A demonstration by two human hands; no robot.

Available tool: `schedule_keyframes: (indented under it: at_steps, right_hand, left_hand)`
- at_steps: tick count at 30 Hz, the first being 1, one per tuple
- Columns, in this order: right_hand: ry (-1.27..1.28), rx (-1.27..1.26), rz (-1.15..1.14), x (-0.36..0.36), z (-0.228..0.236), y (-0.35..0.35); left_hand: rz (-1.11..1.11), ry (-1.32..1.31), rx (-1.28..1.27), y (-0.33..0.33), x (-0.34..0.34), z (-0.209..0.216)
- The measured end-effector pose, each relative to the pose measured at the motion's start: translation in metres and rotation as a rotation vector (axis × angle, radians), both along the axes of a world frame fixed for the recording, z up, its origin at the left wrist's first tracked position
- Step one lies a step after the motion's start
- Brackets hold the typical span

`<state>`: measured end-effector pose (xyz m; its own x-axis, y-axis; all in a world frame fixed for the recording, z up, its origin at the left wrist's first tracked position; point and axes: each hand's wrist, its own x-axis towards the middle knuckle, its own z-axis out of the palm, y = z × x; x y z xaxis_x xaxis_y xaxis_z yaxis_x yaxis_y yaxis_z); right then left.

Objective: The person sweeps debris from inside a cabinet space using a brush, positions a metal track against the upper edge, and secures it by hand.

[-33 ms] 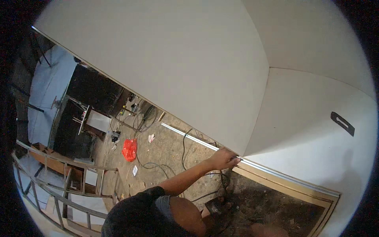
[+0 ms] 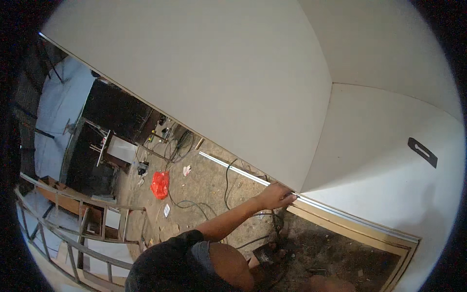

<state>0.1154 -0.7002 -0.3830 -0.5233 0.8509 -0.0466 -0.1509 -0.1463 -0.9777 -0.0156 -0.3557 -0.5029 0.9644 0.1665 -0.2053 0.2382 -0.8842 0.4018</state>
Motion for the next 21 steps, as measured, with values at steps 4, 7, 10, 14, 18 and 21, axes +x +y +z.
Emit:
schedule_keyframes:
  at_steps: [4,7,10,14,18,21]
  right_hand:
    - [0.032,0.04,0.053,0.001,0.015,0.013]
    - [-0.093,-0.167,0.097,-0.003,0.02,0.012]
    - [-0.102,-0.376,0.297,0.01,0.041,0.019]
    - [-0.09,-0.253,0.279,0.018,0.022,0.027]
    - [-0.099,-0.222,0.246,0.025,0.021,0.027]
    - [-0.112,-0.223,0.232,0.027,0.021,0.027]
  left_hand:
    - [-0.01,-0.058,0.036,0.005,-0.008,0.001]
    - [-0.024,-0.09,0.041,-0.003,-0.005,0.0]
    - [-0.038,-0.17,0.09,-0.024,0.007,0.002]
    - [0.099,-0.25,0.185,-0.021,-0.017,0.011]
    - [0.145,-0.342,0.21,-0.031,-0.026,0.002]
    - [0.127,-0.38,0.148,-0.035,-0.025,0.0]
